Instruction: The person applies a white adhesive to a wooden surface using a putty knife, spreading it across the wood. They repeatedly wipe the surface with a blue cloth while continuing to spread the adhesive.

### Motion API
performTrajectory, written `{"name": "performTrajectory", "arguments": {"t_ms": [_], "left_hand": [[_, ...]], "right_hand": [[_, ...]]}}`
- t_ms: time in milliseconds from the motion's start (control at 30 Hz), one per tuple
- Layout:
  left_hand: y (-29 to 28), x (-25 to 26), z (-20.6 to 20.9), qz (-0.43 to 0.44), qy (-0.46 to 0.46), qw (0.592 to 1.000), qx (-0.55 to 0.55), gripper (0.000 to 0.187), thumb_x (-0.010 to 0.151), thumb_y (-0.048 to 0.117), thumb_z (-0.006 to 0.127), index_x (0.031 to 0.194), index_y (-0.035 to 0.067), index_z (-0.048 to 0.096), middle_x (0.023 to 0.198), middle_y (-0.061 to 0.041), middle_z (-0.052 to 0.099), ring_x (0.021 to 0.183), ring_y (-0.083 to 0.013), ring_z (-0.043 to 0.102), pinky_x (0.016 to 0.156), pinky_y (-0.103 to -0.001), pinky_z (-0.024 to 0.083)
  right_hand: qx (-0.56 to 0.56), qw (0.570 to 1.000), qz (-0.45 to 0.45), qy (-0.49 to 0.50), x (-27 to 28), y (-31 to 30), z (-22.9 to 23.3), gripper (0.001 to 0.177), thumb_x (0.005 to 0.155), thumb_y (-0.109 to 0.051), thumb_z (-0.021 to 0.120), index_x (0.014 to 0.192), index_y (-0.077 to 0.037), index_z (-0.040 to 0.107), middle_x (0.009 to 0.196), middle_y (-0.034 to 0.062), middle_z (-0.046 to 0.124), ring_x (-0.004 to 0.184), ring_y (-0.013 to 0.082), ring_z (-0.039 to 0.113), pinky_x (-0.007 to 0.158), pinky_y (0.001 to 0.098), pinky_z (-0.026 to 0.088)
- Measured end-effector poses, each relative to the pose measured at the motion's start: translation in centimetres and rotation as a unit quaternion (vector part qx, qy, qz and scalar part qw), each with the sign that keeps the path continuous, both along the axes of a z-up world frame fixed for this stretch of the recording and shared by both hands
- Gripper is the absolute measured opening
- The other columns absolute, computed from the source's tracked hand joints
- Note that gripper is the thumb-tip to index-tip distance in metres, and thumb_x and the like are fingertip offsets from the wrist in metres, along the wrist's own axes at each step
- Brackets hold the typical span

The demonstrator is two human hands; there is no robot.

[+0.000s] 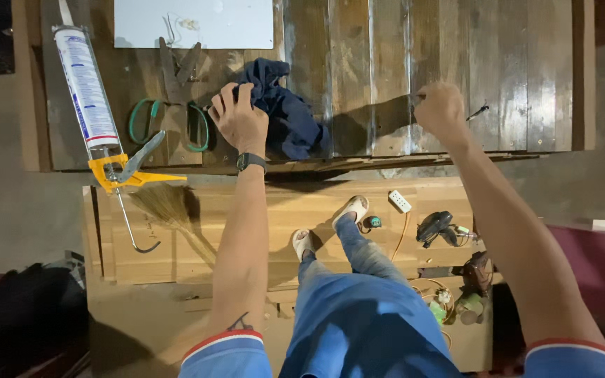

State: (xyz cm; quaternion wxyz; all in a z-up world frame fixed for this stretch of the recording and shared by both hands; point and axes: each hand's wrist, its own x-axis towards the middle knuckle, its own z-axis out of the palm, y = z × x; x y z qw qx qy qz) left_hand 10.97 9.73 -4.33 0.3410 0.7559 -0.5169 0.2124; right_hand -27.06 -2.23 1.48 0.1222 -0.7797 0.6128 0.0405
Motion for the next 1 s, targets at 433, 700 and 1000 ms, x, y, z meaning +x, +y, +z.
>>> {"name": "performTrajectory", "arguments": {"t_ms": [433, 700, 1000], "left_hand": [[-0.1, 0.3, -0.8, 0.007, 0.007, 1.000, 0.001, 0.040, 0.075, -0.005, 0.068, 0.102, 0.024, 0.064, 0.105, -0.001, 0.052, 0.096, -0.0214, 0.046, 0.087, -0.040, 0.040], [0.2, 0.1, -0.1, -0.010, 0.017, 1.000, 0.008, 0.039, 0.079, -0.008, 0.063, 0.103, 0.023, 0.063, 0.105, -0.002, 0.050, 0.098, -0.0221, 0.045, 0.088, -0.038, 0.038], [0.1, 0.0, 0.3, 0.000, 0.013, 1.000, 0.012, 0.039, 0.078, -0.009, 0.062, 0.103, 0.021, 0.061, 0.105, -0.003, 0.050, 0.098, -0.0221, 0.046, 0.085, -0.039, 0.039]], "right_hand": [[0.057, 0.996, -0.045, -0.041, 1.1, 0.4, 0.9, 0.024, 0.087, -0.001, 0.047, 0.066, -0.013, 0.051, 0.047, 0.0005, 0.042, 0.036, 0.0127, 0.034, 0.032, 0.0271, 0.025], [0.015, 0.998, 0.037, 0.055, 0.8, 1.0, -3.3, 0.026, 0.075, 0.000, 0.056, 0.054, -0.015, 0.050, 0.041, -0.0039, 0.039, 0.031, 0.0091, 0.030, 0.031, 0.0237, 0.023], [0.063, 0.993, 0.102, 0.000, -3.8, 1.5, -0.3, 0.069, 0.098, 0.016, 0.041, 0.156, -0.021, 0.051, 0.159, 0.0062, 0.050, 0.154, 0.0254, 0.032, 0.128, 0.0465, 0.016]]}}
